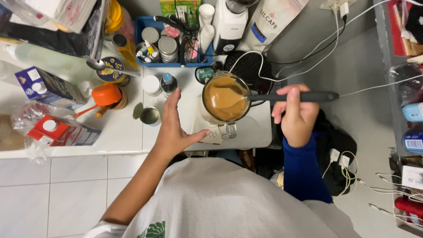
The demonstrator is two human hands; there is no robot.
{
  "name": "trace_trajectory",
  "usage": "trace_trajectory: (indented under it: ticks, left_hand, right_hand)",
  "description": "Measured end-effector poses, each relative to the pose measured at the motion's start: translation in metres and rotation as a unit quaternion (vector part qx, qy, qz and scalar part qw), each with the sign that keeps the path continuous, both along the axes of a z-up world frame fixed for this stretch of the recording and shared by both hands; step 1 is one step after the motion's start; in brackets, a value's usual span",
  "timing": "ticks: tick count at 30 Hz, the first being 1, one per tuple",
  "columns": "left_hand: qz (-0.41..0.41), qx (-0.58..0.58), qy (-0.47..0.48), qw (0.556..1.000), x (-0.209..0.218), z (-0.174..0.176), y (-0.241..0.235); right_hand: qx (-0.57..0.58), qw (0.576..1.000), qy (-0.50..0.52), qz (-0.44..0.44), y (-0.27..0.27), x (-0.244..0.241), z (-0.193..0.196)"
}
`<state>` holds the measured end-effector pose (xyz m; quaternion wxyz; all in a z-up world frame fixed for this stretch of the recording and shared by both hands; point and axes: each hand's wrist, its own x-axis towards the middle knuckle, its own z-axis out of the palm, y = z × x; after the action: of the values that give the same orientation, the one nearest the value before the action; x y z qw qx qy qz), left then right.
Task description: The person wipes the interior and exterior of a tall translucent plastic bottle and a small plastic lid with a white tissue. They then wipe the inside of a larger translucent plastic container with the tissue. The person uses a spoon to scoop a white powder from the larger container into a small metal cup.
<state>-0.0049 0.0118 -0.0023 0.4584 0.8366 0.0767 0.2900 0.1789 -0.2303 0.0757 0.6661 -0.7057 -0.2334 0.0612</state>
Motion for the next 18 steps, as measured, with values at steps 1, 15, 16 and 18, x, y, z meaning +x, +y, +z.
trace_trajectory:
  ticks: [1, 15, 16, 18]
  left_hand:
    - [0.0, -0.009, 0.01, 1.0, 0.0, 0.0, -0.001]
    - [-0.009, -0.031, 0.027, 0.999, 0.007, 0.0, -0.01]
    - [-0.009, -0.032, 0.026, 0.999, 0.007, 0.0, -0.01]
    - [-0.012, -0.033, 0.025, 0.999, 0.009, -0.001, -0.011]
  right_hand:
    - [-0.015, 1.0, -0.014, 0.011, -0.003, -0.003, 0.001]
    - [-0.033, 0.985, -0.153, 0.071, -0.025, -0.014, 0.007]
    - [-0.031, 0.985, -0.154, 0.066, -0.026, -0.014, 0.006]
    - [-0.027, 0.986, -0.157, 0.054, -0.026, -0.013, 0.007]
